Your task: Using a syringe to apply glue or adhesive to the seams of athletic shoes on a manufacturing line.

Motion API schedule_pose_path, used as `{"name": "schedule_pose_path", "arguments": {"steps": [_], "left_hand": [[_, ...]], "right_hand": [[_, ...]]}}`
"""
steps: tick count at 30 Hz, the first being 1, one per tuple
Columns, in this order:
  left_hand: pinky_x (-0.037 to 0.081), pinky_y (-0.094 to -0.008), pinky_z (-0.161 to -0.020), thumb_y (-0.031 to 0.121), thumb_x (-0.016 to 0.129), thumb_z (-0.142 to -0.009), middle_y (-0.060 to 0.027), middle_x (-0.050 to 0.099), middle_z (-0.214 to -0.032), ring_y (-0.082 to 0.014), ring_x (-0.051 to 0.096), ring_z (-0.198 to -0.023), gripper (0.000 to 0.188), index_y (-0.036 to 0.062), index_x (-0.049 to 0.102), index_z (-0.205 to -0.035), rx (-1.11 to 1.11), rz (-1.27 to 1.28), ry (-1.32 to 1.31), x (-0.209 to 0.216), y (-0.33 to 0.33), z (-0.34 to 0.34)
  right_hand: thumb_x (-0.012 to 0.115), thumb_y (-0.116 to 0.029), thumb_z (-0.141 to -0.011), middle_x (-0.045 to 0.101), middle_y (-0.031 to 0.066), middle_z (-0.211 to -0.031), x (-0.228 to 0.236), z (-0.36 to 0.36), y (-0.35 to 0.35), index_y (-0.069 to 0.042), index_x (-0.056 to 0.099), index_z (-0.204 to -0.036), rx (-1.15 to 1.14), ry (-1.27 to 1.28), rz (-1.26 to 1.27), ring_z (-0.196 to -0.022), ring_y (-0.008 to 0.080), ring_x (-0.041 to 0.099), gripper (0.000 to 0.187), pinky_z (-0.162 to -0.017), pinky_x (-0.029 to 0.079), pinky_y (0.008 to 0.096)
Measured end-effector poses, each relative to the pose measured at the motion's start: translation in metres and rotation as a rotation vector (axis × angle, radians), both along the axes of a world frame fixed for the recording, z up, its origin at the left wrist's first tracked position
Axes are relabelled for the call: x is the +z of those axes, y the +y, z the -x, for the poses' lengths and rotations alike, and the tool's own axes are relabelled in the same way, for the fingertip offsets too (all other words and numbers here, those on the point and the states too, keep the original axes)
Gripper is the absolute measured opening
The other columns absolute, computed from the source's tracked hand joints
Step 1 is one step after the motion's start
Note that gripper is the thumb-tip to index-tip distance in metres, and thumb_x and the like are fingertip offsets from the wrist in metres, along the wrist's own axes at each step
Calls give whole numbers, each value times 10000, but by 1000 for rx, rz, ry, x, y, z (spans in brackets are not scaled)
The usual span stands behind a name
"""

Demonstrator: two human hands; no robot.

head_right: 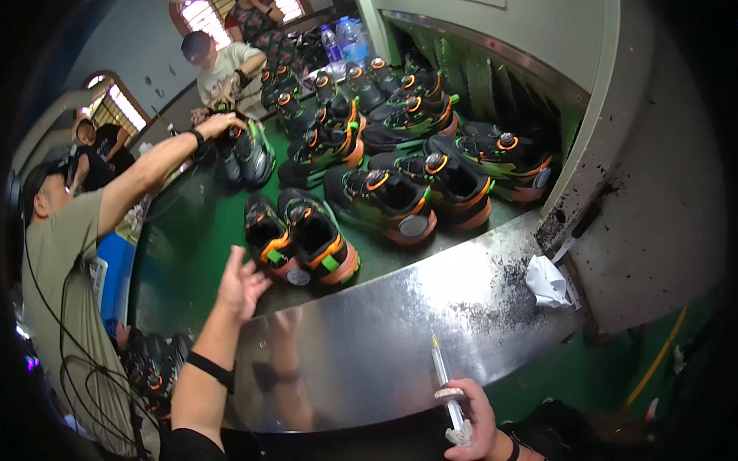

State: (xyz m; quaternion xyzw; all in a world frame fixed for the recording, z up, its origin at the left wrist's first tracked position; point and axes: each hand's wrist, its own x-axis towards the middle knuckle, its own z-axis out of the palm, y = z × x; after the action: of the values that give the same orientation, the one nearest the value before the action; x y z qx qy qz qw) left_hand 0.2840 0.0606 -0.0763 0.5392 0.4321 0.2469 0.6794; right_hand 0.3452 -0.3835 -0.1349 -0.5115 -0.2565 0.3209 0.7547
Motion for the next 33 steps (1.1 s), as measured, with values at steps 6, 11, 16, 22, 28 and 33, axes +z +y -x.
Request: {"name": "schedule_pose_path", "arguments": {"steps": [6, 11, 16, 22, 28, 33], "left_hand": [[451, -345, -889, 224, 486, -930, -127, 516, -1169, -233, 524, -1092, 333, 10, 462, -1183, -96, -488, -116, 92, -38, 104], [415, -319, -898, 90, 567, -823, -95, 535, -1076, -191, 520, -1046, 254, -8, 517, -1052, 54, -984, 454, 113, -80, 267], [335, -419, -994, 86, 665, -672, -167, 521, -1180, -336, 448, -1169, 403, 42, 564, -1060, -8, -1360, 1174, 76, -101, 305], [286, -450, -977, 150, 694, -666, -105, 557, -1131, -301, 453, -1136, 485, 41, 562, -1120, -98, -1370, 1314, 64, -103, 317], [317, -439, -924, 117, 708, -618, -97, 523, -1165, -297, 457, -1073, 455, 33, 593, -1050, -228, -1508, 1404, 57, -82, 322], [247, -465, -966, 129, 713, -605, -98, 517, -1179, -324, 420, -1088, 278, 54, 659, -867, -275, -1403, 1441, 70, -93, 290]], "right_hand": [[848, -570, -423, 488, 140, -1115, -11, 7, -3, -5, 205, -1331, -166, 23, 50, -839, 165, 489, 1248, -727, 420, 288], [901, -510, -350, 458, 92, -1148, -27, 2, -1, -42, 272, -1337, -109, 123, -14, -1040, 185, 493, 1260, -863, 418, 257], [847, -621, -360, 452, 96, -1128, -22, 10, 15, -24, 276, -1338, -169, 83, 44, -990, 167, 492, 1281, -744, 407, 234], [785, -703, -403, 448, 96, -1133, -12, 15, 11, -7, 279, -1336, -190, -14, 118, -967, 155, 481, 1269, -731, 392, 239], [798, -693, -383, 452, 91, -1130, -15, 17, 9, -13, 280, -1338, -210, 30, 89, -949, 146, 479, 1282, -714, 384, 233], [822, -656, -379, 460, 91, -1119, -17, 12, 3, -20, 282, -1338, -158, 34, 75, -947, 143, 477, 1272, -711, 375, 227]]}}
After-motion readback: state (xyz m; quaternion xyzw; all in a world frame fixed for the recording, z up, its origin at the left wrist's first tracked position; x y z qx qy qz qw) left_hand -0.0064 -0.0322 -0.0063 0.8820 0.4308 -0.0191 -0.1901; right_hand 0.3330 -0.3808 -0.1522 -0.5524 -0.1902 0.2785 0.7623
